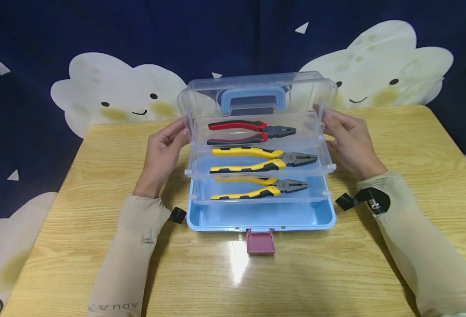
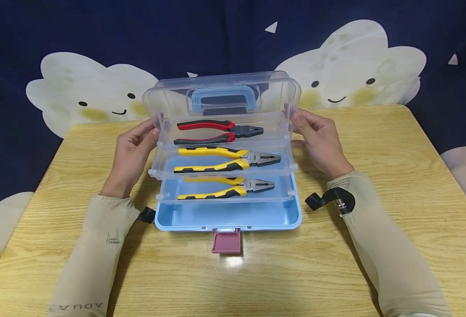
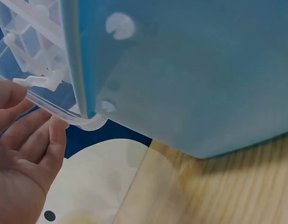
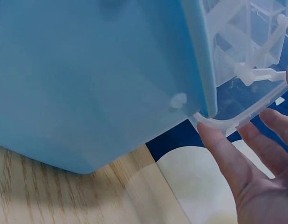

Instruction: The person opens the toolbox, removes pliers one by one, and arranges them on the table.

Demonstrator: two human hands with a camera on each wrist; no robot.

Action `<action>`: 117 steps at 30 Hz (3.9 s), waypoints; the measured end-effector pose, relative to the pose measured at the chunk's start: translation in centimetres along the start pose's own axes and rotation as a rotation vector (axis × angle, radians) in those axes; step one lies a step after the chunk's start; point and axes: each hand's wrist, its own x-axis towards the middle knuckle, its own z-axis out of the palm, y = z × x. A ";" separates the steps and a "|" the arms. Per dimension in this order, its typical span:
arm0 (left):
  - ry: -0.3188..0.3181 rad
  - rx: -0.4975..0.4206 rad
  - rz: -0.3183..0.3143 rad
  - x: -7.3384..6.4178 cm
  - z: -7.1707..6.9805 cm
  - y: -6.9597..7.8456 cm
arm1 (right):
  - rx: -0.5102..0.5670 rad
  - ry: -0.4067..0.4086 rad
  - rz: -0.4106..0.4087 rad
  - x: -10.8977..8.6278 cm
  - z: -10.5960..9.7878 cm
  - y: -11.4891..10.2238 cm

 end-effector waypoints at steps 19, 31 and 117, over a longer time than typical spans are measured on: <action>-0.004 0.130 0.006 0.2 0.6 -0.9 | -0.145 0.122 0.048 0.8 0.8 0.4; -0.098 0.126 -0.017 0.1 0.8 -0.8 | -0.475 0.212 0.102 0.8 1.3 0.4; -0.140 0.170 -0.078 0.1 1.3 -1.3 | -0.567 0.219 0.118 0.6 2.1 1.2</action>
